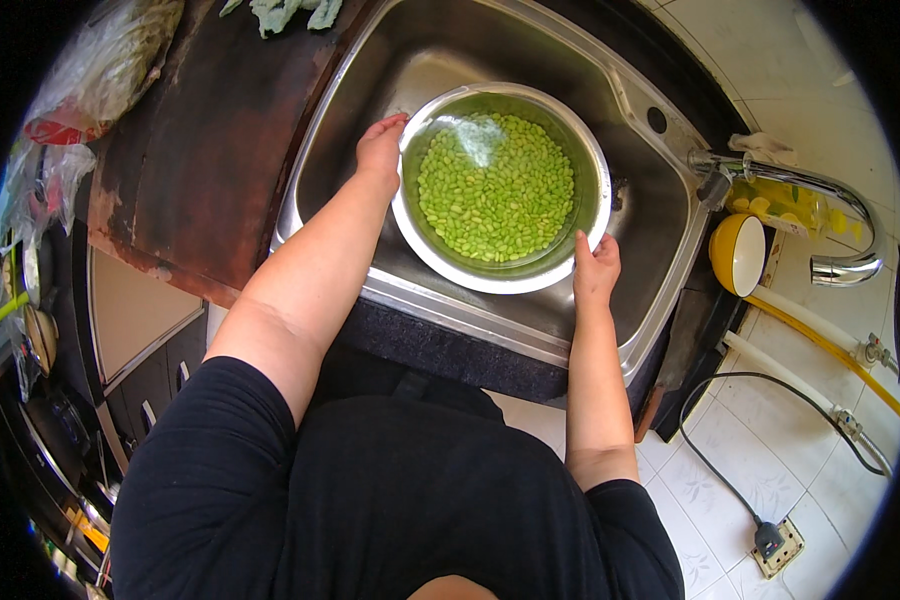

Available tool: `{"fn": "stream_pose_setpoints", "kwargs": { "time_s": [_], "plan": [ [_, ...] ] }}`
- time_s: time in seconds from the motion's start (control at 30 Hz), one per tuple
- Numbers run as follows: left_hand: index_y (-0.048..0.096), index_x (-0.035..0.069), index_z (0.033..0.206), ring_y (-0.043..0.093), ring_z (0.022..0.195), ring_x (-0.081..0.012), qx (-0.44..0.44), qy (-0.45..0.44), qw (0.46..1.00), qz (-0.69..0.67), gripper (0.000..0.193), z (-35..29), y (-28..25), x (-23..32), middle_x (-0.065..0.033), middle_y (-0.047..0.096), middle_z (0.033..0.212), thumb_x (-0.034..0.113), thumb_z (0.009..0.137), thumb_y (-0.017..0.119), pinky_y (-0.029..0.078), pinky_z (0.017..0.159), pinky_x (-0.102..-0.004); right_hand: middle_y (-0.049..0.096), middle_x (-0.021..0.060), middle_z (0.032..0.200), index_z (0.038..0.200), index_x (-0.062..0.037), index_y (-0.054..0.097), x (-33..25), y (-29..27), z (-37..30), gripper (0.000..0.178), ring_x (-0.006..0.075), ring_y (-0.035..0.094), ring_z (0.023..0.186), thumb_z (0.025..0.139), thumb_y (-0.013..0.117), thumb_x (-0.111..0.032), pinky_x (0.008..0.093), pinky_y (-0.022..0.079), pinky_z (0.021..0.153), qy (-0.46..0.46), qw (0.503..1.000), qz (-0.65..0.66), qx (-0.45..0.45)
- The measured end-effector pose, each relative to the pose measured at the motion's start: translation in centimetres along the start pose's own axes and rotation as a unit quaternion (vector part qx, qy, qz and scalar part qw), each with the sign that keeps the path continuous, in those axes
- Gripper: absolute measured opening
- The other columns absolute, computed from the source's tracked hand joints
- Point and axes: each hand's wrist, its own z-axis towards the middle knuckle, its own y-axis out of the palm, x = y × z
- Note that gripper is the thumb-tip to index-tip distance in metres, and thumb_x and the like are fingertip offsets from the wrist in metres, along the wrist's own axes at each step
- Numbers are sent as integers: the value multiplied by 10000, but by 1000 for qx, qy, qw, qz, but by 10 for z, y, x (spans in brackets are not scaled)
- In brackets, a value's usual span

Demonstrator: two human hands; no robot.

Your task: The person washes a bowl of green soybeans in a kitchen sink, rinsing them under running water and agitating them by hand. They then use a slotted spoon to transfer the washed soybeans from the bowl into a serving plate.

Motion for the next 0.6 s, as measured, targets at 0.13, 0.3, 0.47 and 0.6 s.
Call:
{"fn": "stream_pose_setpoints", "kwargs": {
  "time_s": [0.13, 0.3, 0.47, 0.6],
  "plan": [
    [584, 33, 988, 550, 889, -174, 4, 6, 1000, 8, 151, 0, 0, -1, -80, 594, 971, 75, 861, 513, 451, 797, -285, 618, 88, 905, 996, 58, 506, -2, 0, -1, 245, 101, 573, 771, 809, 611, -60, 215, 438, 689, 1, 1000, 9, -9],
    [592, 33, 984, 554, 878, -173, 8, 9, 1000, 1, 153, -2, 1, 1, -79, 597, 968, 72, 856, 519, 452, 786, -279, 620, 84, 888, 992, 60, 506, -11, 1, -4, 237, 97, 573, 755, 814, 606, -59, 215, 438, 669, -1, 1000, -4, -7],
    [592, 27, 979, 557, 862, -172, 15, 9, 1000, -3, 152, 2, 0, -1, -80, 598, 959, 55, 852, 514, 451, 783, -271, 621, 82, 880, 993, 60, 507, 0, -2, 0, 229, 90, 570, 745, 820, 599, -58, 211, 435, 657, -14, 1000, 17, -20],
    [593, 20, 964, 555, 854, -167, 24, 16, 999, 13, 145, 4, -1, -4, -77, 599, 936, 31, 836, 526, 450, 781, -266, 621, 82, 890, 993, 56, 508, 1, -2, 0, 212, 85, 572, 746, 826, 587, -49, 204, 433, 652, -10, 998, 47, -30]
  ]
}}
